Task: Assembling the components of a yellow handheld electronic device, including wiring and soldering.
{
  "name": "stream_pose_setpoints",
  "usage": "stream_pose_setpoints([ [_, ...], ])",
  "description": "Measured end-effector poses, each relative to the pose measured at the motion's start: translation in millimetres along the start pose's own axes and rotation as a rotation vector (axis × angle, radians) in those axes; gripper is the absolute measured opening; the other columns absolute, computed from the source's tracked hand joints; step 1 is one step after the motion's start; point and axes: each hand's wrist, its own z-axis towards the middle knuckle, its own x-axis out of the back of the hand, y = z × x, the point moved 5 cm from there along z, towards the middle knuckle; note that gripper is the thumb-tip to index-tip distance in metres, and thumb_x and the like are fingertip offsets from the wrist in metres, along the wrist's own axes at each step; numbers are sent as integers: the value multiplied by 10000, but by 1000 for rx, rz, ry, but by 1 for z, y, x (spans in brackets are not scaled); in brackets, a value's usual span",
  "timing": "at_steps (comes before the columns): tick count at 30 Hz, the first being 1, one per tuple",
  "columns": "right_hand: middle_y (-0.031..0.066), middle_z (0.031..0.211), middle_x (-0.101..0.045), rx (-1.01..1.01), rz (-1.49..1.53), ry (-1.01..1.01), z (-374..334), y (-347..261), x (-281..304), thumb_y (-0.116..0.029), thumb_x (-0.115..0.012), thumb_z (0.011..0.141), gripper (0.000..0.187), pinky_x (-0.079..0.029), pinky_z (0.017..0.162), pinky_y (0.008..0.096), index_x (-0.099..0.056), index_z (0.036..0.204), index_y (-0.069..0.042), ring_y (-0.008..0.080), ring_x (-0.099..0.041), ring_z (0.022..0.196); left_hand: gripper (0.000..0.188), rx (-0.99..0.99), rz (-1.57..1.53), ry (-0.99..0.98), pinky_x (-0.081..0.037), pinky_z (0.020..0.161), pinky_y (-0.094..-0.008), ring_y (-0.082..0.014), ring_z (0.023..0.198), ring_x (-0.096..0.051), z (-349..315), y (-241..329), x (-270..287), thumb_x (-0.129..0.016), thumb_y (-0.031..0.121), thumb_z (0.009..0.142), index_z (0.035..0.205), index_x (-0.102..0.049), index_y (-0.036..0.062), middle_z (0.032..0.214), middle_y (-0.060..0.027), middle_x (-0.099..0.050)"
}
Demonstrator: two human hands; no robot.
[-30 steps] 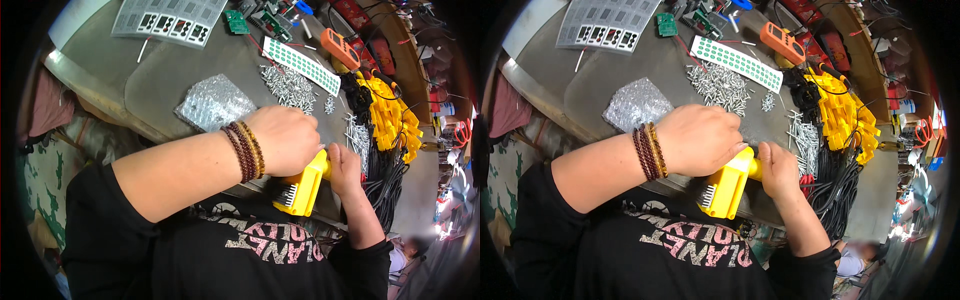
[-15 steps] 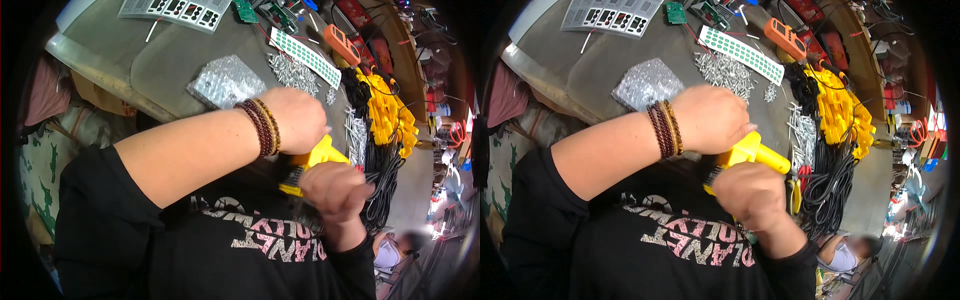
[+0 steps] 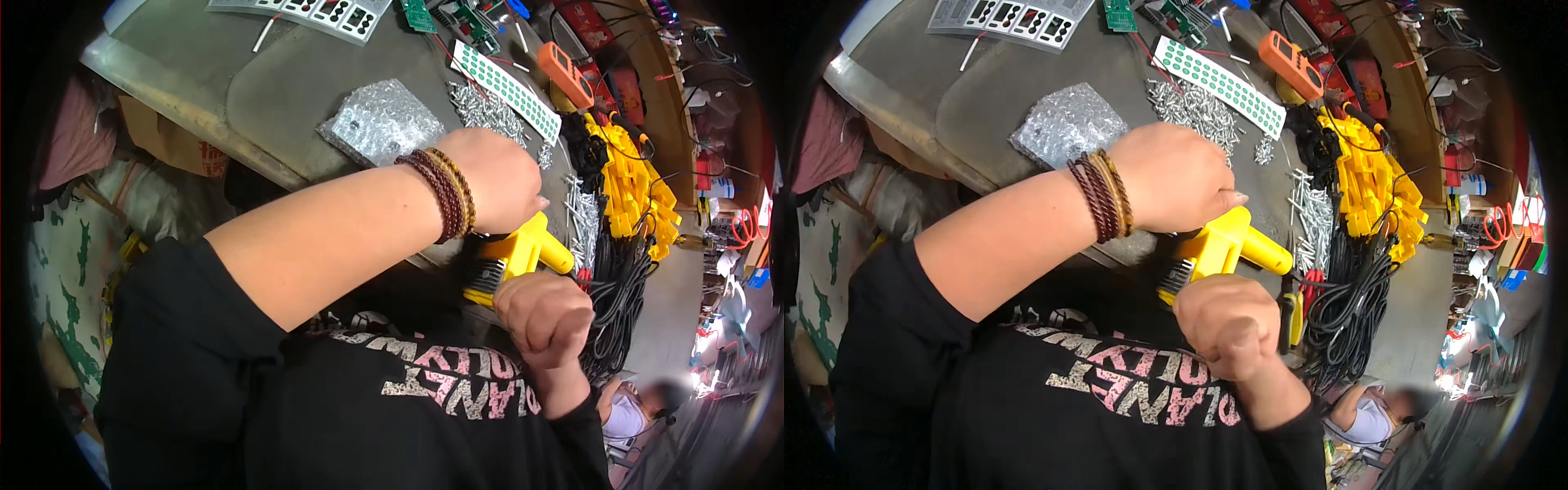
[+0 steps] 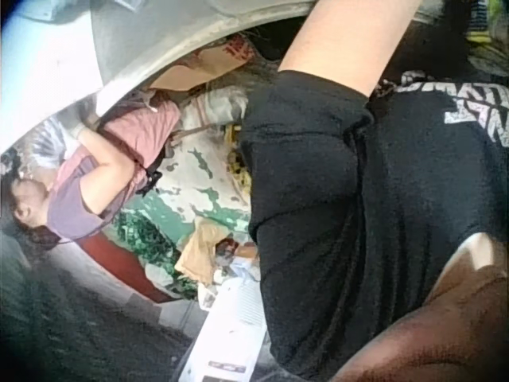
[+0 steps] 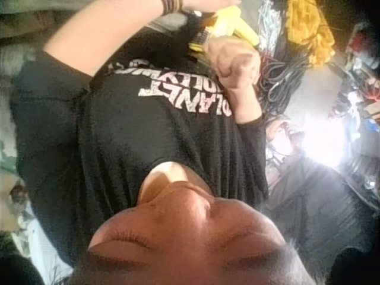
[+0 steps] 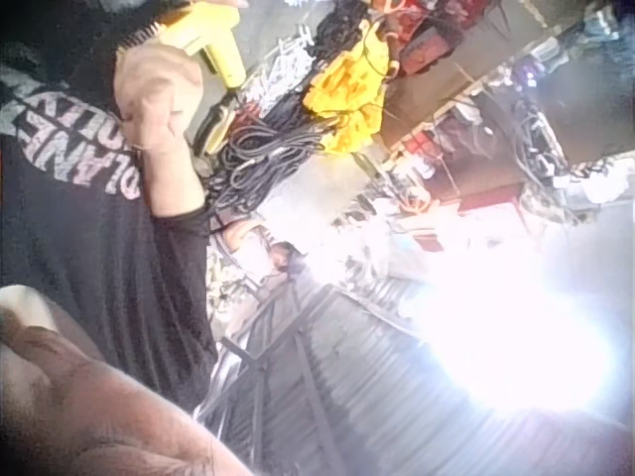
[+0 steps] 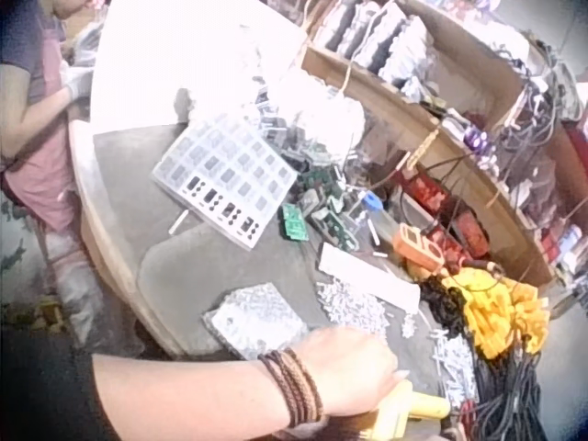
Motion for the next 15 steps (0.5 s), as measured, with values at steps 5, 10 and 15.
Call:
stream_pose_setpoints([
  [5,56,499,-462,9,-97,-74,6,2,0,-421,-420,1032,603,-370,446,334,-428,526,-93,216,-445,421,371,-19,-58,-45,-546,767,-428,-310,857,-682,-2,-6,7,-572,455,919,942,-758,136,905,-87,-716],
  [10,126,856,-642,-57,-574,402,2,-8,64,-264,-402,1065,387,-462,822,328,-593,859,1,207,-592,818,368,11,4,-86,-543,770,-430,-315,892,-675,-1,-4,6,-562,439,924,929,-746,120,909,-97,-703],
  [15,147,819,-650,-462,-1263,319,-31,33,127,-214,-517,1000,269,-508,714,400,-631,863,-12,304,-639,772,280,-152,-24,30,-531,756,-425,-305,858,-665,-1,0,6,-604,344,915,936,-726,93,903,-94,-680],
])
